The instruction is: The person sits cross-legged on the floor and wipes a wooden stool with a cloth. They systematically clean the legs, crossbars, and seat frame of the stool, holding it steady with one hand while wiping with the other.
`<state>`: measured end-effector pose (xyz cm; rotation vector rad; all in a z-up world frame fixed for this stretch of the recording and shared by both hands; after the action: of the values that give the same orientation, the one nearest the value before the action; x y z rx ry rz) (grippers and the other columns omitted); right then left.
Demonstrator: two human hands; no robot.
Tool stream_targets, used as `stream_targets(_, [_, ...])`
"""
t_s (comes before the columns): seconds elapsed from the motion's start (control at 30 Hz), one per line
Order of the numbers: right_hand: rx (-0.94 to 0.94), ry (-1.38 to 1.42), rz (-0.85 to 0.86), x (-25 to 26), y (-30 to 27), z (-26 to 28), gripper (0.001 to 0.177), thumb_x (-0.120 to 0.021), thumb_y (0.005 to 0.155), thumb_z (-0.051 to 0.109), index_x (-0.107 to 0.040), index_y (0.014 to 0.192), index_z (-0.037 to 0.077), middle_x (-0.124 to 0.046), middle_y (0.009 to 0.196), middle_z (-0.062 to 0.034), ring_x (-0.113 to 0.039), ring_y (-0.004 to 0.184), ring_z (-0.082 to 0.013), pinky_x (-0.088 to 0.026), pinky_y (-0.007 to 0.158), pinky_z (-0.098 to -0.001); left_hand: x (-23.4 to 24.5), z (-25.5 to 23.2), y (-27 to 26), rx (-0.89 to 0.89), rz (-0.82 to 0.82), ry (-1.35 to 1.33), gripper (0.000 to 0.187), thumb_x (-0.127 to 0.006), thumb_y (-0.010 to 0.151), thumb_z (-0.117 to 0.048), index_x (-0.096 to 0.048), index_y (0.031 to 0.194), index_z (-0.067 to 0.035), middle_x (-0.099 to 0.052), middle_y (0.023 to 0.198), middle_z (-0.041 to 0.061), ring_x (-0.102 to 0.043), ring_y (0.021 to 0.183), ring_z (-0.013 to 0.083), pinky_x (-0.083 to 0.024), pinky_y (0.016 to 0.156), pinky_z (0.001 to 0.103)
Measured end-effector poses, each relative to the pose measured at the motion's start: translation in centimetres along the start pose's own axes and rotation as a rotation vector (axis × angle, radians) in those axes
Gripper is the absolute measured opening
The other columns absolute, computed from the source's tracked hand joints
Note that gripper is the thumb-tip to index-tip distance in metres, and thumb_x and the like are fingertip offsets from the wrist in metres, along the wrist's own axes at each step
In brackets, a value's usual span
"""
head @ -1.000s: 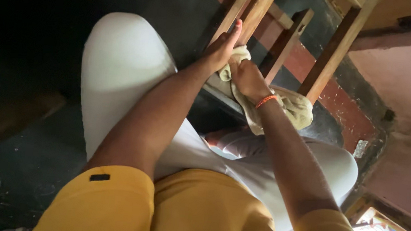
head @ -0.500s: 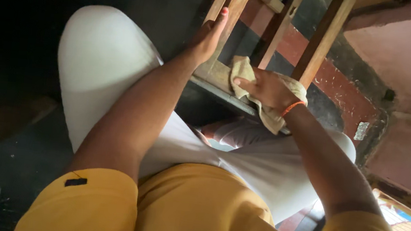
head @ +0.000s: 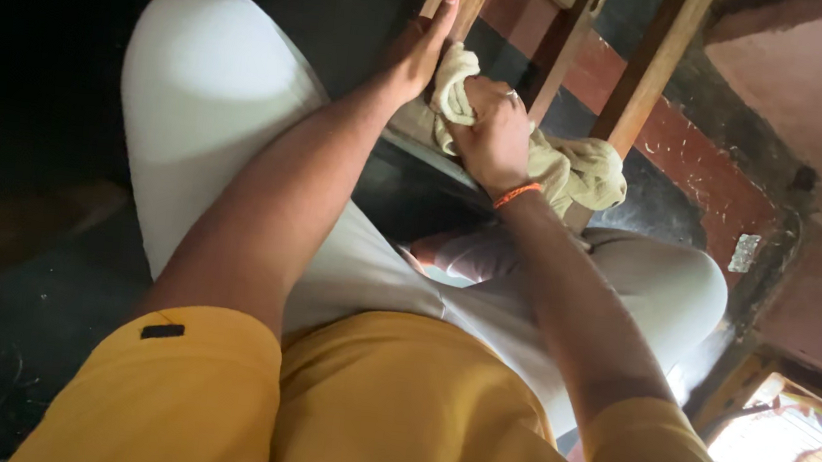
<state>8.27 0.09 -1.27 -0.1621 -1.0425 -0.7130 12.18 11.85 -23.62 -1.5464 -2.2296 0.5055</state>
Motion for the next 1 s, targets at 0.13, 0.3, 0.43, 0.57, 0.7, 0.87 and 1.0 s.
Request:
stream_targets(0.13, [-0.387,0.275,0.384,-3.1,-0.4,-4.2,0.038,-0.078,0.094,0.04,-0.07,0.105,0.004,-0.073,0.091,-0.0172,-0.07,0.086,-0.0392,-0.053,0.072,-0.0441,0.1,-0.5,-0.9,-0.092,0.056,-0.042,0.119,-0.023,0.077,-0.098,-0.073,0.11,0.006,-0.075,0.098,0.021,-0.072,0.098,0.0308,-0.053,0.086,0.042])
stream_targets(0.3, [-0.473,0.345,0.608,-4.7,-0.6,-6.0,0.04,-0.08,0.091,0.042,-0.069,0.096,0.004,-0.071,0.083,-0.0175,-0.068,0.079,-0.0377,-0.051,0.07,-0.0432,0.6,-1.3,-1.0,-0.108,0.02,-0.008,0.121,-0.023,0.077,-0.097,-0.064,0.133,0.002,-0.071,0.122,0.024,-0.064,0.12,0.0359,-0.048,0.099,0.04])
stream_targets(0.43, [-0.102,0.125,0.258,-1.9,-0.3,-2.8,0.027,-0.085,0.086,0.023,-0.07,0.093,0.002,-0.069,0.09,-0.0175,-0.066,0.088,-0.0384,-0.052,0.078,-0.0452,-0.1,0.3,0.2,-0.025,0.061,0.012,0.12,-0.018,0.078,-0.093,-0.065,0.133,0.002,-0.072,0.125,0.029,-0.067,0.125,0.0371,-0.049,0.103,0.043])
stream_targets(0.57, [-0.013,0.073,0.104,0.1,-0.6,-0.6,0.019,-0.08,0.074,0.003,-0.074,0.091,0.005,-0.071,0.093,-0.0137,-0.067,0.097,-0.0354,-0.054,0.086,-0.0458,-1.1,3.0,2.7,-0.06,0.099,0.041,0.118,-0.014,0.084,-0.091,-0.058,0.14,0.004,-0.062,0.139,0.03,-0.057,0.135,0.0381,-0.044,0.11,0.042])
stream_targets(0.7, [0.229,0.248,0.132,1.9,-0.1,3.6,0.035,-0.077,0.073,-0.005,-0.075,0.106,0.006,-0.073,0.112,-0.0124,-0.067,0.104,-0.0342,-0.054,0.09,-0.0443,-1.8,4.2,4.4,-0.069,0.184,0.11,0.114,-0.01,0.09,-0.086,-0.046,0.151,0.003,-0.044,0.156,0.031,-0.038,0.151,0.0377,-0.033,0.121,0.04])
stream_targets(0.87, [0.198,-0.038,0.282,-0.5,1.3,3.1,0.051,-0.076,0.064,-0.007,-0.076,0.111,0.013,-0.073,0.119,-0.0063,-0.068,0.105,-0.032,-0.056,0.087,-0.0414,-2.1,4.1,3.3,0.022,0.279,0.003,0.111,-0.016,0.086,-0.086,-0.027,0.16,-0.004,-0.028,0.165,0.025,-0.023,0.154,0.0349,-0.021,0.124,0.042])
stream_targets(1.0, [-0.011,-0.15,0.195,-1.7,2.7,1.5,0.049,-0.078,0.064,-0.005,-0.076,0.109,0.011,-0.073,0.113,-0.0074,-0.067,0.108,-0.0331,-0.055,0.088,-0.0433,-1.3,0.8,3.1,-0.101,0.214,-0.115,0.114,-0.033,0.085,-0.089,-0.031,0.16,-0.002,-0.028,0.168,0.022,-0.025,0.157,0.0312,-0.023,0.127,0.041])
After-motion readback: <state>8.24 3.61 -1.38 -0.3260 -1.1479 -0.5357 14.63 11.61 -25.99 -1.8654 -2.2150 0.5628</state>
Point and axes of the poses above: each hand's wrist, its own y-axis towards the middle knuckle, its own x-axis out of the back of the hand, z = x × y, the point moved 10 cm from there along y, towards the middle knuckle
